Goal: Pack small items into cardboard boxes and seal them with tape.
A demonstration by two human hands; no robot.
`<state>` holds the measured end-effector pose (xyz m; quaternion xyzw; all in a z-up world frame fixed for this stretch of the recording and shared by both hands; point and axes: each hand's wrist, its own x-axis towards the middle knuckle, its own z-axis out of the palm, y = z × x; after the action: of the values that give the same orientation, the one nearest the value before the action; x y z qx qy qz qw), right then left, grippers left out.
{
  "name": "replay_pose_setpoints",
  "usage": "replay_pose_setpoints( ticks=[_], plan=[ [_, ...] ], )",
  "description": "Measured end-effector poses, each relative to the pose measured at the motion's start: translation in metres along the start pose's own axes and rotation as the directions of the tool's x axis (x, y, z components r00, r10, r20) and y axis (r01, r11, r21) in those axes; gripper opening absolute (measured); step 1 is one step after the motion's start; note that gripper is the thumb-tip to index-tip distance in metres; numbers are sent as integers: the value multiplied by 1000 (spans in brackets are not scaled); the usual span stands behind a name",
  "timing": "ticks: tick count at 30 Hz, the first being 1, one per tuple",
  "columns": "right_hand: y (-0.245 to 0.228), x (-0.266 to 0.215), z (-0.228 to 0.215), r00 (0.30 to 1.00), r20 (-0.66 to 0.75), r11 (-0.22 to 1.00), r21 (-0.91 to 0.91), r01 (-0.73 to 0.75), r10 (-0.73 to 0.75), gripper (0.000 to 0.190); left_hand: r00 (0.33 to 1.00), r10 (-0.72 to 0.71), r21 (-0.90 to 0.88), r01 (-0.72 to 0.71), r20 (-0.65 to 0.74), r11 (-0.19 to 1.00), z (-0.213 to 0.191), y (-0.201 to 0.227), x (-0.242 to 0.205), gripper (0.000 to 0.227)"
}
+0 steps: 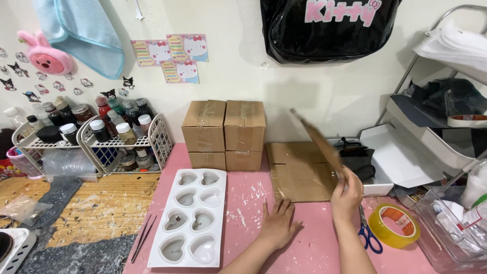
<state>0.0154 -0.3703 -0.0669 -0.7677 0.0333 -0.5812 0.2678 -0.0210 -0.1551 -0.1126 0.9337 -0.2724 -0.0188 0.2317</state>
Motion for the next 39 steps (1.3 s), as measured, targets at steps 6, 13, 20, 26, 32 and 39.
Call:
replay_pose_setpoints(
  ticks=[6, 13, 20, 26, 32, 39],
  plan=[
    [13, -3, -2, 977, -20, 974, 88, -210, 212, 18, 1000, 18, -75, -19, -13, 997, -3, 2, 1, 69],
    [-30, 10, -6, 855, 365, 923, 258, 287, -368, 29, 996, -60, -566, 90, 71, 819, -22, 14, 15, 93],
    [21, 5, 2, 921, 388, 987, 138, -88, 27, 21, 917, -333, -964, 151, 219, -219, -9, -4, 54, 92],
    [72, -11, 11, 912, 354, 880, -475, -15, 207, 34, 902, -370, -953, 122, 223, -278, -15, -20, 65, 60],
    [75, -17, 29, 900, 342, 707, -705, 56, 270, 29, 883, -455, -978, 19, 113, -207, 8, -38, 72, 45],
    [101, -19, 46, 920, 333, 569, -806, 164, 207, 35, 887, -455, -979, -18, 78, -203, 22, -48, 63, 42]
  ],
)
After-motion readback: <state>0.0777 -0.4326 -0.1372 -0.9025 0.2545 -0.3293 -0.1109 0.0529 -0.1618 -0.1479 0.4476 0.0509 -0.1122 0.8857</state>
